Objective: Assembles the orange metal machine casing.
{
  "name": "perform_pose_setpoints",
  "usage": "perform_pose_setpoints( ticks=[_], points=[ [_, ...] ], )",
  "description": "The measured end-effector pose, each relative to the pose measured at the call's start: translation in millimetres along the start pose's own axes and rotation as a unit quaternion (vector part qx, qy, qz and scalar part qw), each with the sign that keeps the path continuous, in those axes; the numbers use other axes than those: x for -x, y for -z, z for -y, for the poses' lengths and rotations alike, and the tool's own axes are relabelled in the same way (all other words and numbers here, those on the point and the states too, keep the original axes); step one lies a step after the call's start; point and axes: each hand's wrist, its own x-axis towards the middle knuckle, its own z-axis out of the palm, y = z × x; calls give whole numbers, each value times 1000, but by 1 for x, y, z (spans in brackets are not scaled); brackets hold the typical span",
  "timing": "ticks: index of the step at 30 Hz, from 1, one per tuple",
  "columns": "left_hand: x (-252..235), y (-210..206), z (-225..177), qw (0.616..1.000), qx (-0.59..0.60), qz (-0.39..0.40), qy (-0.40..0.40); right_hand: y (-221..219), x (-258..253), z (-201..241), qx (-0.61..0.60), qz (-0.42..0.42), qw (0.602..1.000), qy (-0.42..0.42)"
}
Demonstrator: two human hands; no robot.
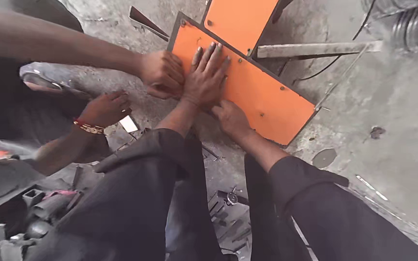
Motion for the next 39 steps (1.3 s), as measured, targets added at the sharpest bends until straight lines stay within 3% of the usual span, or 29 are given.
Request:
perform_pose_setpoints(
  ticks=[9, 12, 33, 37, 39],
  points=[
    [-1, -1, -3, 1000, -24, -1, 5, -12, 2, -16, -28, -95, 994, 54],
    [-2, 0, -2, 999, -30, -5, 12, -10, 2, -16, -24, -78, 995, 52],
    [-7, 0, 0, 999, -34, -11, 18, -21, -6, -22, 21, -164, 982, 88],
    [5, 1, -8, 998, -9, 42, 40, -30, 21, -31, -37, -123, 986, 105],
    [-6, 1, -3, 999, -17, 15, 31, -21, 12, -38, -54, -120, 985, 112]
  ],
)
